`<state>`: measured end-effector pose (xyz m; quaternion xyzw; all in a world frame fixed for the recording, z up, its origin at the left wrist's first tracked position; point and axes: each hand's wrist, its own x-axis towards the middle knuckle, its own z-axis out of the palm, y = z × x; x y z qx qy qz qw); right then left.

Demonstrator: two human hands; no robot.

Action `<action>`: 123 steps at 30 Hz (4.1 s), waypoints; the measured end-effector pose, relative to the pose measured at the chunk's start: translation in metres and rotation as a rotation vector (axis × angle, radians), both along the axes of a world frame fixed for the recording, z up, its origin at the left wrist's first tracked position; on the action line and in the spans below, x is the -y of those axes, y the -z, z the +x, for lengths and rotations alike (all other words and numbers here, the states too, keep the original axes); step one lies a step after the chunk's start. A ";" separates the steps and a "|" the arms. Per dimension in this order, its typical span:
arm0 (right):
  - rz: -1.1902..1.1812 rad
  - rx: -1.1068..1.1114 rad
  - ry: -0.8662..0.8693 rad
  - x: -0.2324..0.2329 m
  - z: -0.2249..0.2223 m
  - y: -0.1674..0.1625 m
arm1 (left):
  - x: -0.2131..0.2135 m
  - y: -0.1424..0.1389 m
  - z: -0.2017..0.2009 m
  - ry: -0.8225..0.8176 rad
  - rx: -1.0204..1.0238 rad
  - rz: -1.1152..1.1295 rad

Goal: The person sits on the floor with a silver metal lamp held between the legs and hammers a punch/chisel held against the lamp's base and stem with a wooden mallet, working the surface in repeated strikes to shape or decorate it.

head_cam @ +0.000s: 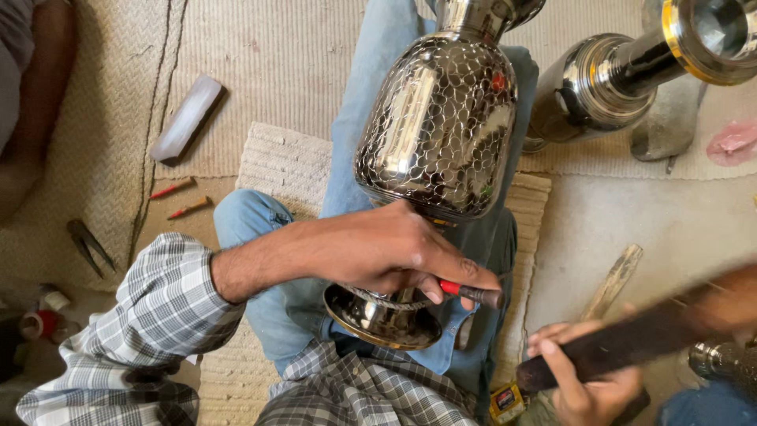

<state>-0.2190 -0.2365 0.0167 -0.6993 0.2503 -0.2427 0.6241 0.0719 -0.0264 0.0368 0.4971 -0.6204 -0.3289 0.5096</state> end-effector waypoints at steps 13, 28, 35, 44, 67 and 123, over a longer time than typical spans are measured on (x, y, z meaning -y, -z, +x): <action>-1.014 -0.544 -0.133 0.040 -0.020 -0.011 | 0.000 0.001 0.002 0.114 0.004 0.001; -0.869 -0.280 -0.468 0.058 0.025 -0.015 | -0.014 0.007 -0.026 -0.186 0.062 0.139; -0.881 -0.381 -0.488 0.051 0.066 -0.050 | -0.022 0.009 -0.036 -0.400 0.021 0.165; -0.584 -0.337 -0.476 0.057 0.102 -0.078 | -0.032 -0.006 -0.046 -0.558 -0.156 0.011; -1.077 -0.730 -0.867 0.045 0.177 -0.116 | -0.030 0.011 -0.074 -0.889 -0.567 0.125; -1.001 -0.159 -0.248 0.049 -0.050 0.049 | 0.001 -0.014 0.001 0.129 0.064 0.064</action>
